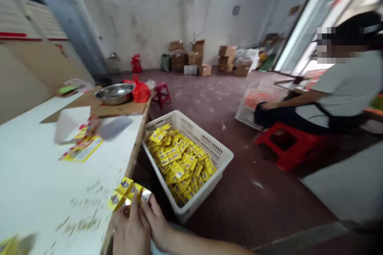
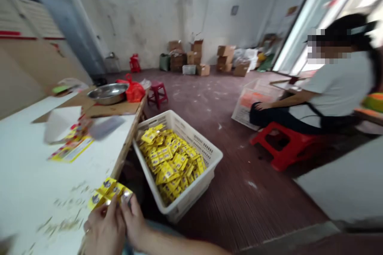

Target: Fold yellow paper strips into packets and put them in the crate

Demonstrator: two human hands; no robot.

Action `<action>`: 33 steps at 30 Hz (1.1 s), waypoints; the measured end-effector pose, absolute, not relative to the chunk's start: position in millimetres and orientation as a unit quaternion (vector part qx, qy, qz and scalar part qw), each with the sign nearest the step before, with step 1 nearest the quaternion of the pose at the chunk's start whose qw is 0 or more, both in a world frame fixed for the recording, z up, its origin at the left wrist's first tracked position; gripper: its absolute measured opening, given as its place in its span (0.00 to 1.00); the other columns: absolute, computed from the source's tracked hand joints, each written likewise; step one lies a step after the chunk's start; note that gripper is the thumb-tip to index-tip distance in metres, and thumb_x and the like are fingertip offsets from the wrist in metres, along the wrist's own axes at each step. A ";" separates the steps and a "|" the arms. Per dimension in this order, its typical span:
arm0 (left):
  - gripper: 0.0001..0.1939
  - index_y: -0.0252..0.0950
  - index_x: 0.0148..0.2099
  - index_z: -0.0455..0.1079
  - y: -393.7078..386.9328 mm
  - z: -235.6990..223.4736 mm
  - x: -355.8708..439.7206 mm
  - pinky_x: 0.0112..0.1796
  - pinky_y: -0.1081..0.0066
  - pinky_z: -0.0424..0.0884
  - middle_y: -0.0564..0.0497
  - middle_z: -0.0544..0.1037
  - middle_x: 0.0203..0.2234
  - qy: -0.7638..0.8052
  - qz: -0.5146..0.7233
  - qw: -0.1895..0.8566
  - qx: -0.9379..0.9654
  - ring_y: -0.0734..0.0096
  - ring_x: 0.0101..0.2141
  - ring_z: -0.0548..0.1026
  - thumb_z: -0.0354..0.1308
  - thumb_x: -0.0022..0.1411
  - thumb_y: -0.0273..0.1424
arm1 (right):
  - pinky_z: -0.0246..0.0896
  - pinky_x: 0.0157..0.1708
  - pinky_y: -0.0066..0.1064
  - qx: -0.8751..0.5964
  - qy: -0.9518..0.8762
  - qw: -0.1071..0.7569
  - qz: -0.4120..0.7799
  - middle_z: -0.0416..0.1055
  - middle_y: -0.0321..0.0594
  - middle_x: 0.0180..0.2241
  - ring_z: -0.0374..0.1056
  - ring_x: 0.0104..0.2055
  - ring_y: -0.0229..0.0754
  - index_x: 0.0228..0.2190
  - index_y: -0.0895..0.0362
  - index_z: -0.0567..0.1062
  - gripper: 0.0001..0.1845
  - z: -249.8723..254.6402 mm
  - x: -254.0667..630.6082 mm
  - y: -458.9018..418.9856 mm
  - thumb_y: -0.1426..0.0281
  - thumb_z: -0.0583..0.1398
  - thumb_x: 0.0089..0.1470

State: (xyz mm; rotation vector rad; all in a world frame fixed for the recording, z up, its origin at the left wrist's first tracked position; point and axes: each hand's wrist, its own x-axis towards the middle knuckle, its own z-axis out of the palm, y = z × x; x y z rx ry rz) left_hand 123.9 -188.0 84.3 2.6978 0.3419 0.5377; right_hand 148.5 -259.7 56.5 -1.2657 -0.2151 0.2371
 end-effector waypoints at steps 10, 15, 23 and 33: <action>0.19 0.32 0.55 0.66 -210.1 116.1 72.6 0.35 0.63 0.67 0.40 0.65 0.36 0.157 0.238 0.066 0.956 0.57 0.38 0.66 0.44 0.65 0.30 | 0.60 0.51 0.36 -0.417 -0.090 0.877 0.220 0.69 0.42 0.49 0.65 0.52 0.42 0.53 0.54 0.62 0.27 73.1 104.8 -264.0 0.53 0.54 0.57; 0.19 0.34 0.57 0.63 -207.3 108.2 63.9 0.37 0.62 0.70 0.42 0.66 0.37 0.184 0.306 0.083 0.930 0.58 0.39 0.66 0.46 0.64 0.29 | 0.59 0.53 0.37 -0.418 -0.112 0.867 0.247 0.68 0.40 0.51 0.63 0.54 0.43 0.53 0.52 0.63 0.26 69.3 102.8 -262.7 0.56 0.57 0.55; 0.21 0.40 0.58 0.60 -192.8 94.9 100.1 0.48 0.59 0.68 0.42 0.64 0.50 0.114 0.299 0.311 0.895 0.60 0.50 0.66 0.50 0.63 0.28 | 0.69 0.42 0.37 -0.463 0.066 0.867 0.171 0.74 0.39 0.42 0.69 0.46 0.46 0.40 0.55 0.71 0.17 46.6 160.9 -266.4 0.62 0.61 0.48; 0.29 0.41 0.57 0.62 -51.5 60.0 150.9 0.52 0.60 0.66 0.45 0.68 0.54 0.123 -0.048 0.760 0.637 0.57 0.53 0.67 0.61 0.54 0.39 | 0.68 0.20 0.33 -0.529 0.039 0.752 0.392 0.74 0.37 0.31 0.69 0.21 0.39 0.40 0.53 0.68 0.19 40.3 233.2 -246.6 0.57 0.61 0.49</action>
